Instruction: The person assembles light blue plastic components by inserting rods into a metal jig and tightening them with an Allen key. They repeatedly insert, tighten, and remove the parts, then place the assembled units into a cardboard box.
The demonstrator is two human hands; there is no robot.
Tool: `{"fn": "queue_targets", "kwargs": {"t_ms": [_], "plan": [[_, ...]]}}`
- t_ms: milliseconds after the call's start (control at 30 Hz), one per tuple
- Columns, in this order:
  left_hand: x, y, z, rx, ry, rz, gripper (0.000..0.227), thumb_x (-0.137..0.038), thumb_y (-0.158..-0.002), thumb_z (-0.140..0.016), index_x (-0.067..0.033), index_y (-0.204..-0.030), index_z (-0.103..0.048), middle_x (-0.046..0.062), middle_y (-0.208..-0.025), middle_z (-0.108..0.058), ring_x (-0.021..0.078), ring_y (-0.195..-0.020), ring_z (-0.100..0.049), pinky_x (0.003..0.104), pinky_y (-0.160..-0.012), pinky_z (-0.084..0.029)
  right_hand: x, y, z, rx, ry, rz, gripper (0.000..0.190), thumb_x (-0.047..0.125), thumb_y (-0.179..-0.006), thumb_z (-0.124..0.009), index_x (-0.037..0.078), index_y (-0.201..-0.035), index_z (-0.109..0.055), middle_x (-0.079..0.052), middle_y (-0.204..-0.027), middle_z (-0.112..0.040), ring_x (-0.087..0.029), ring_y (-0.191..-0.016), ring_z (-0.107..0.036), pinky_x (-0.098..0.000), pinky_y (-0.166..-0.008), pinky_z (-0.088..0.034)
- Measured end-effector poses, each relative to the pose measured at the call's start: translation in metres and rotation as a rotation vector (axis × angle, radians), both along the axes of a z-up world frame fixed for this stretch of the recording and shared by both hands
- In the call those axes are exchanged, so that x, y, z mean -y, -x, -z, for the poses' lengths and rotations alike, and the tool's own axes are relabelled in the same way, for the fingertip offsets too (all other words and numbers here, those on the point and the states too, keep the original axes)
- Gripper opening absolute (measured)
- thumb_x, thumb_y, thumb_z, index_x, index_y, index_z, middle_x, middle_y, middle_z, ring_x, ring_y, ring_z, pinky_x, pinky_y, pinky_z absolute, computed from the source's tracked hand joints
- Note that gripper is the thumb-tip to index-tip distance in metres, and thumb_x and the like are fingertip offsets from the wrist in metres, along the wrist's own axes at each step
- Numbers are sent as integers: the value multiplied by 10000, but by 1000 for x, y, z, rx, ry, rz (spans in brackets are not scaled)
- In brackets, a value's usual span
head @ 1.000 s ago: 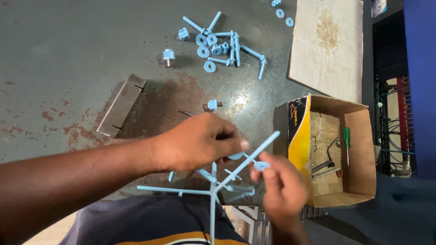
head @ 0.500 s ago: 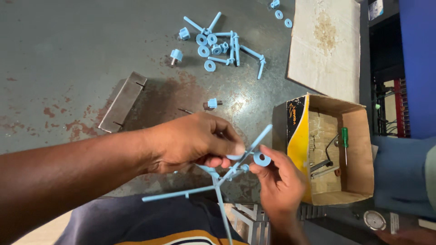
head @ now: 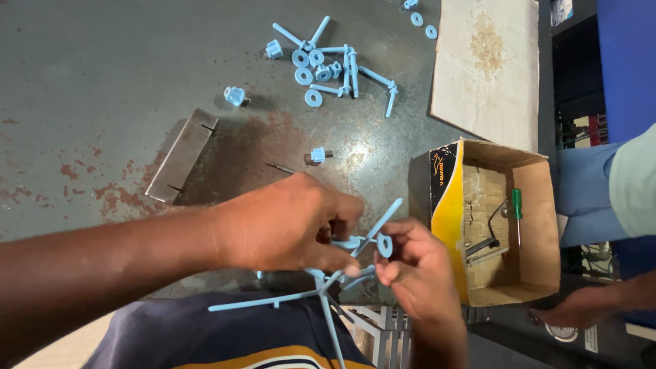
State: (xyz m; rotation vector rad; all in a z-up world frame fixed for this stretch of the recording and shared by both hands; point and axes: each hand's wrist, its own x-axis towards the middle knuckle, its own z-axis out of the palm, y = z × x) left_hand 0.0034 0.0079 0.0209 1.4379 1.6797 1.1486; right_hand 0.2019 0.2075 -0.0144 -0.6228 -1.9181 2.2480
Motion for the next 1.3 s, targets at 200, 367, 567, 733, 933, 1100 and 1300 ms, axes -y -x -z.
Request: {"fn": "queue_targets", "kwargs": {"t_ms": [200, 367, 567, 733, 933, 1100, 1300], "plan": [[-8, 3, -4, 167, 113, -51, 290, -281, -766, -812, -61, -882, -663, 65, -791, -765, 189, -716, -772, 359, -664, -590, 12, 3, 5, -151, -868, 35, 165, 147, -1037, -635, -12, -1077, -633, -66, -845, -638, -102, -689, -599, -229, -616, -487], [-9, 0, 9, -4, -13, -170, 228, -181, -763, -785, -93, -953, -697, 110, -878, -739, 266, -788, -751, 377, -706, -582, 2, 7, 19, 177, -22, 137, 279, 244, -1019, -574, -21, -968, -646, -94, -740, -647, -126, -580, -547, -245, -500, -428], [-3, -5, 9, -99, -179, -167, 187, -170, -816, -733, -52, -936, -653, 138, -895, -741, 370, -881, -714, 461, -756, -548, -1, 7, 21, -97, 244, 14, 162, 111, -1003, -695, -5, -1107, -649, -104, -835, -633, -140, -668, -575, -246, -577, -457], [2, -2, -4, 82, 101, -53, 281, -310, -817, -747, -91, -967, -653, 127, -796, -743, 301, -778, -740, 411, -707, -556, 21, 9, 13, -202, -806, 43, 283, -81, -853, -720, -21, -1120, -645, -110, -1052, -688, -154, -928, -688, -268, -796, -564], [-1, 4, -9, 295, 197, -57, 239, -282, -820, -729, -91, -964, -724, 109, -845, -781, 250, -766, -764, 368, -690, -586, 26, 15, 2, -172, -656, -25, 103, 73, -1022, -625, -20, -1056, -652, -65, -982, -678, -107, -770, -639, -227, -674, -529], [1, -4, -2, 45, 1, -181, 270, -181, -733, -789, -98, -983, -729, 106, -898, -770, 263, -804, -764, 371, -729, -580, 9, 8, 9, 215, 141, 20, 167, 144, -1007, -542, 11, -996, -643, -78, -733, -661, -115, -530, -531, -226, -443, -361], [6, -6, 11, -53, -103, -87, 128, -100, -795, -725, -75, -920, -708, 116, -891, -765, 321, -853, -739, 426, -760, -562, 6, 4, 6, 83, -198, -122, 209, 100, -1026, -548, -24, -1118, -689, -45, -828, -653, -87, -640, -504, -222, -561, -394]]}}
